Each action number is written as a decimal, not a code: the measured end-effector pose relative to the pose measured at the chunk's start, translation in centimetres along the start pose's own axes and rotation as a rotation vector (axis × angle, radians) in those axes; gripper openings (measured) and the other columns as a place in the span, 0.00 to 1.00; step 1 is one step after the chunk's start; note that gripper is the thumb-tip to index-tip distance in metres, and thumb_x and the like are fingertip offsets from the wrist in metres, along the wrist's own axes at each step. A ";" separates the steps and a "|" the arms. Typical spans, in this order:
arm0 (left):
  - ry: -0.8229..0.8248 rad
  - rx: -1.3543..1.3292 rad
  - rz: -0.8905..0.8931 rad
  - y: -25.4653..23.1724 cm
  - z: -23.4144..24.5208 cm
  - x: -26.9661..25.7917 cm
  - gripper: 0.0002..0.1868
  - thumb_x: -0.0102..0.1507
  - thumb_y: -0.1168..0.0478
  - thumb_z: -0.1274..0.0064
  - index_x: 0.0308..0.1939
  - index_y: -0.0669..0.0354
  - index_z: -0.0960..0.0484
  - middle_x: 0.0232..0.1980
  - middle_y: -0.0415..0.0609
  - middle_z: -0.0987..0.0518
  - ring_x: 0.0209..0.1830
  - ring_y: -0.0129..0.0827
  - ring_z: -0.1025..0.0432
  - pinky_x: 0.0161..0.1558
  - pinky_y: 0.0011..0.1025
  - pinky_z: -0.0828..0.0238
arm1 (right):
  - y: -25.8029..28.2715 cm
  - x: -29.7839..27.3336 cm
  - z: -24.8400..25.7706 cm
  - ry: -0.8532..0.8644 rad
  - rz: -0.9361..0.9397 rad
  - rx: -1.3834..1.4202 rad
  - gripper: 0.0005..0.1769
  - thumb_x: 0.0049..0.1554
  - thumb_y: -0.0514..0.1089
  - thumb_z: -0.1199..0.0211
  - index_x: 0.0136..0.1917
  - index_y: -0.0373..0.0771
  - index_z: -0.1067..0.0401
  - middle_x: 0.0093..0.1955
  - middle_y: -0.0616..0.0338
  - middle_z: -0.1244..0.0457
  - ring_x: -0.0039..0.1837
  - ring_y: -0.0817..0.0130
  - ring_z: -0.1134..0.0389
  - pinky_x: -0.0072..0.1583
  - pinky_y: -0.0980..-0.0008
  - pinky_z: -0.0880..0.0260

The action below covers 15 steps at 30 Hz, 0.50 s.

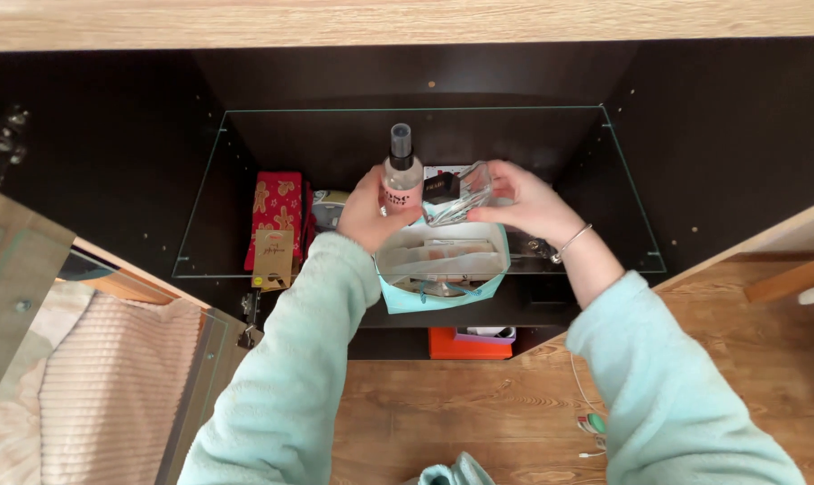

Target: The person opens a wooden cabinet and systematically removes various items, including bottles, containers, a cable, and small boxes, placing them on the floor. The person handles each item individually and sets it down in a pile.

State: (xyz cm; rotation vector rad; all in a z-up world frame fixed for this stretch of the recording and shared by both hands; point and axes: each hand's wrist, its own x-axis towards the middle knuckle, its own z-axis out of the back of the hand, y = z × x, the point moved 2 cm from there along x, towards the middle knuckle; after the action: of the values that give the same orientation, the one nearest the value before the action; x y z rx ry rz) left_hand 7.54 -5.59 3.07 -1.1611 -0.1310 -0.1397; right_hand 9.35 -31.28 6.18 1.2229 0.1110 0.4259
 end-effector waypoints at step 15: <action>-0.291 0.109 -0.346 -3.4 2.8 -6.1 0.36 0.56 0.52 0.30 0.65 0.55 0.27 0.56 0.55 0.22 0.62 0.50 0.28 0.65 0.44 0.30 | 14.7 -2.0 -8.7 -0.160 0.644 -0.023 0.16 0.66 0.34 0.41 0.67 0.39 0.28 0.61 0.53 0.31 0.62 0.61 0.28 0.64 0.63 0.26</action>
State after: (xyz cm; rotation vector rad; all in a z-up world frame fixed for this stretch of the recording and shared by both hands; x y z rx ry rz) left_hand 0.89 -4.11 6.15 -1.0376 -0.5908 -0.2655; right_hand 1.11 -20.32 16.48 1.2499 -0.4359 0.8798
